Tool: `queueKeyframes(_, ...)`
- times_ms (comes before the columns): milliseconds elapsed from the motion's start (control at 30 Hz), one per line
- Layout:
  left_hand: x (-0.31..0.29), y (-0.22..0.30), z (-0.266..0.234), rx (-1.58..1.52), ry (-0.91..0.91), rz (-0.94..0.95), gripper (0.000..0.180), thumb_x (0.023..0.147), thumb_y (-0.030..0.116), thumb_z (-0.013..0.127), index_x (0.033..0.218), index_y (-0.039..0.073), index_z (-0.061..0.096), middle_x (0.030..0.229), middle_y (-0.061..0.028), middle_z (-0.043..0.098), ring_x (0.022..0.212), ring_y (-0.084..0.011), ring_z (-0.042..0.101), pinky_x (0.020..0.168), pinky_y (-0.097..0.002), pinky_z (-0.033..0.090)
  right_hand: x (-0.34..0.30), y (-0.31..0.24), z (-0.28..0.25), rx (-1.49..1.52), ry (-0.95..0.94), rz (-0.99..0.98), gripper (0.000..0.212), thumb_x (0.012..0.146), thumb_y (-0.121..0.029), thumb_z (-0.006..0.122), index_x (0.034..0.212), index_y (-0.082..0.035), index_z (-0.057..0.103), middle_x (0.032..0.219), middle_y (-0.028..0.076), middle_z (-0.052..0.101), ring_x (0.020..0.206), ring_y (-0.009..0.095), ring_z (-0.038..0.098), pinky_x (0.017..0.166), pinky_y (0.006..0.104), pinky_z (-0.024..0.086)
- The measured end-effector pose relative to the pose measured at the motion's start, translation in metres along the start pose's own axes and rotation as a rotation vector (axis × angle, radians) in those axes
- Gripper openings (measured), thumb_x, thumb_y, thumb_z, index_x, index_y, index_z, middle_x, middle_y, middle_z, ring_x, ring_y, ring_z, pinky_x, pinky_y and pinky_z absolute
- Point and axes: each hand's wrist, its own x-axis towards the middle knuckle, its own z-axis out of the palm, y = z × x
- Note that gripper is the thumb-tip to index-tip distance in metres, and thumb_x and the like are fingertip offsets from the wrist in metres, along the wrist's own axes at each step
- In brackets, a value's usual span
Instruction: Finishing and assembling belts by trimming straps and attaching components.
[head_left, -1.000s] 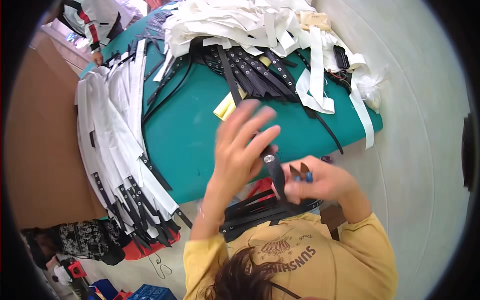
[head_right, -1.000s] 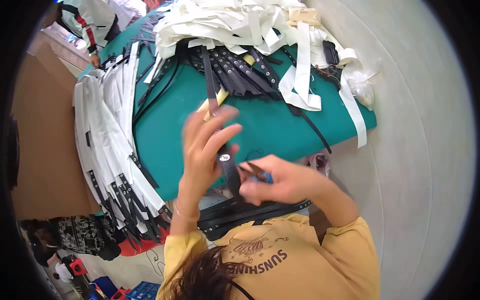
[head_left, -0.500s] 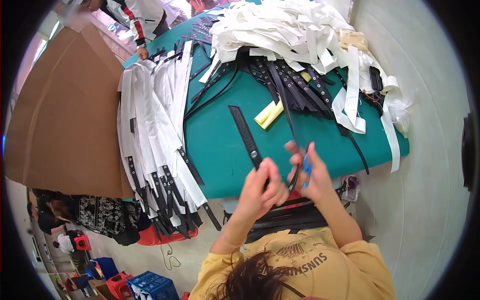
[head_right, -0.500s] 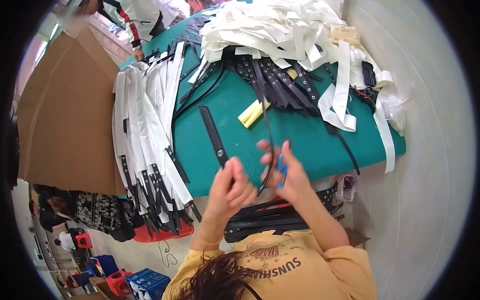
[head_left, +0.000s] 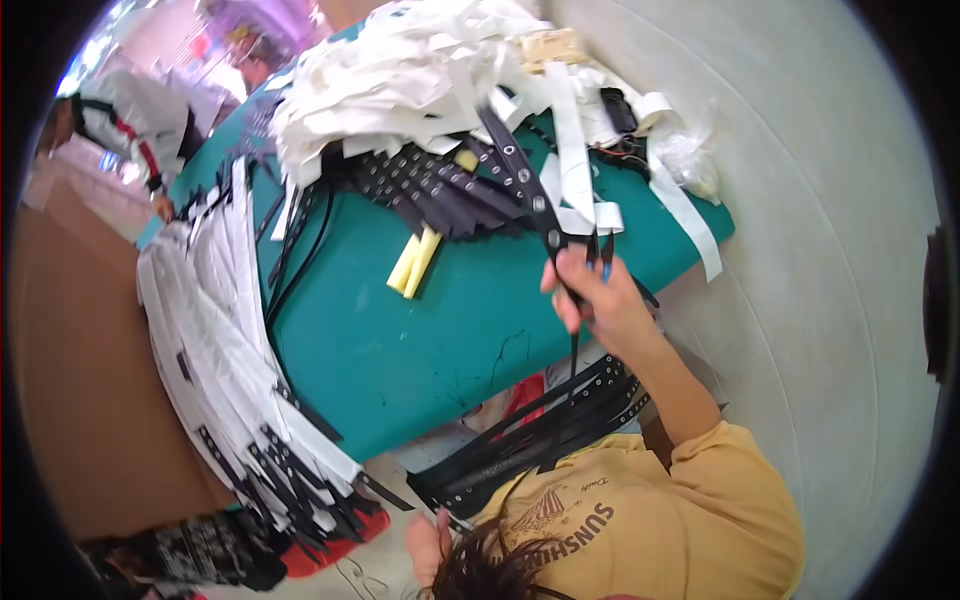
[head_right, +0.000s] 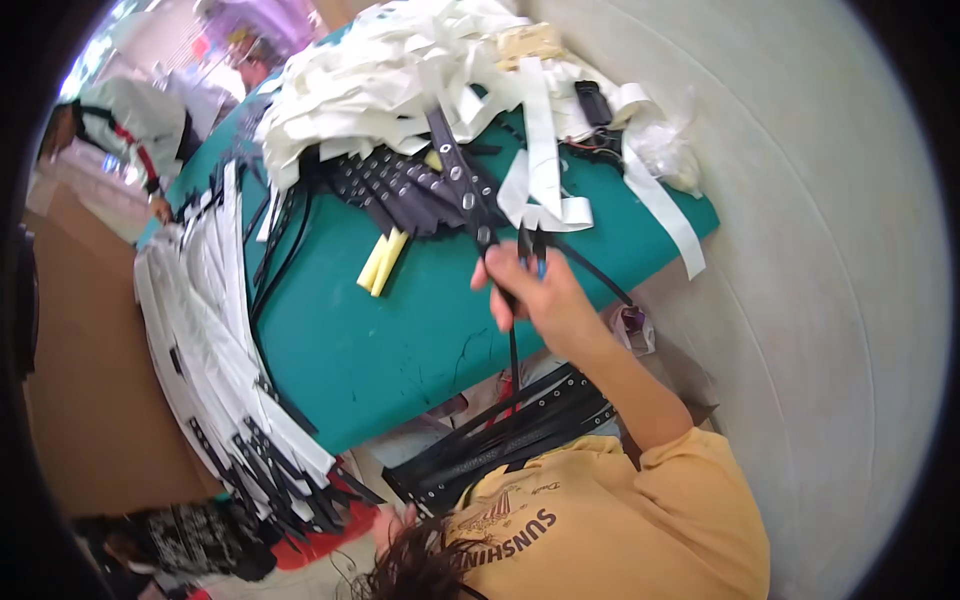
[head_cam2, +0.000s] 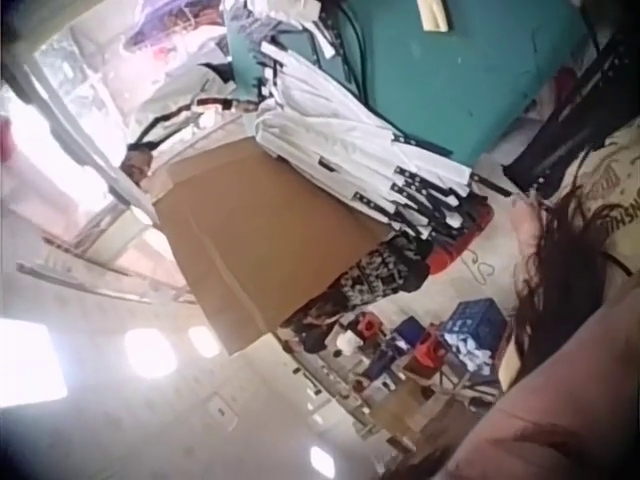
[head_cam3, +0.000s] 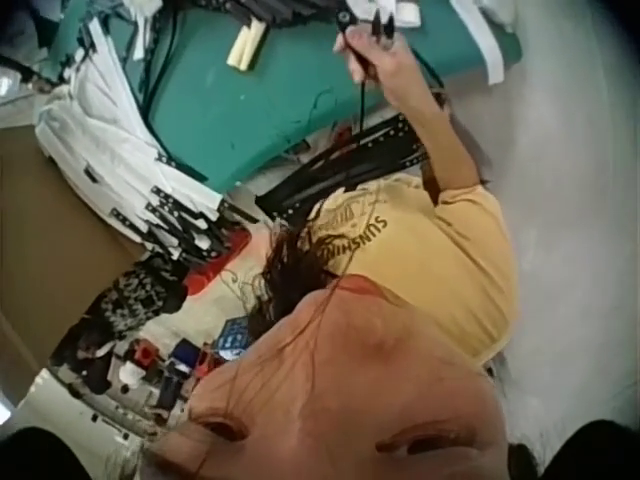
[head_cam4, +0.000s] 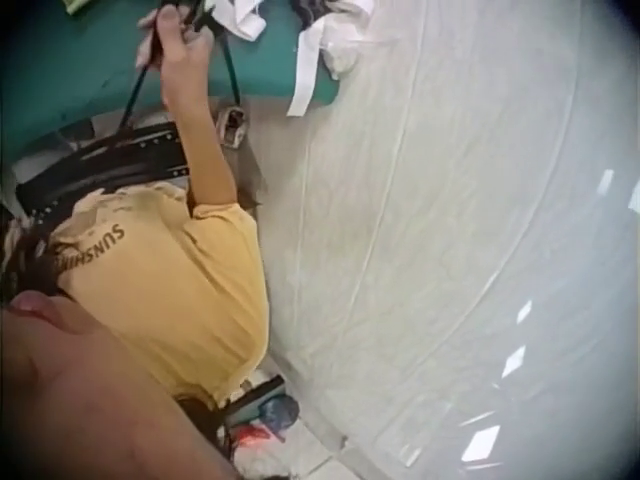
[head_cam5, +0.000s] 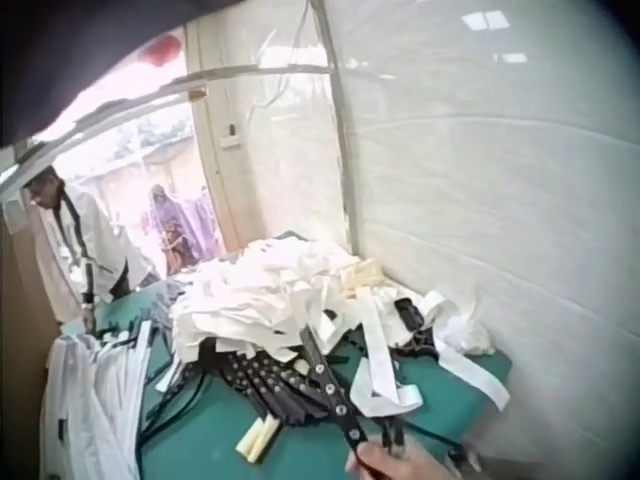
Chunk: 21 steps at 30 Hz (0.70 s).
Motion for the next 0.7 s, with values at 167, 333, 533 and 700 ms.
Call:
queueKeyframes(167,0.042,0.175,-0.106,-1.216,-0.093,0.508,0.050,0.101,0.034,0.029,0.122,-0.004,0.054,0.113,-0.0171,0.061,0.104,-0.0222,0.059,0.092,-0.0325,0.044,-0.066,0.027,0.042,-0.057,-0.276,0.112,0.029,0.095,-0.025,0.051,0.083,0.001,0.058,0.061,0.002,0.054,0.050,0.007,0.051,0.048,0.0211,0.036)
queueKeyframes(333,0.078,0.221,-0.124,-1.441,-0.040,0.563,0.034,0.098,0.023,0.044,0.112,-0.005,0.058,0.101,-0.0150,0.064,0.084,-0.0178,0.065,0.073,-0.0275,0.053,-0.079,0.039,0.056,-0.205,-0.294,0.097,0.027,0.095,-0.024,0.052,0.083,-0.001,0.060,0.056,0.001,0.054,0.052,0.006,0.050,0.049,0.0214,0.035)
queueKeyframes(533,0.075,0.221,-0.121,-1.573,0.012,0.418,0.026,0.095,0.015,0.049,0.112,-0.004,0.057,0.088,-0.0103,0.065,0.069,-0.0139,0.064,0.063,-0.0231,0.053,-0.075,0.055,0.050,-0.137,-0.333,0.179,0.031,0.095,-0.028,0.051,0.082,-0.001,0.060,0.057,0.001,0.054,0.052,0.006,0.051,0.050,0.0222,0.037)
queueKeyframes(700,0.086,0.214,-0.124,-2.279,-0.587,0.244,0.013,0.099,0.019,0.040,0.102,0.007,0.045,0.063,0.0031,0.042,0.048,-0.0056,0.039,0.046,-0.0200,0.038,-0.075,0.052,0.043,0.051,-0.472,0.325,0.032,0.096,-0.030,0.050,0.092,0.000,0.060,0.067,0.003,0.061,0.058,0.007,0.053,0.057,0.0214,0.041)
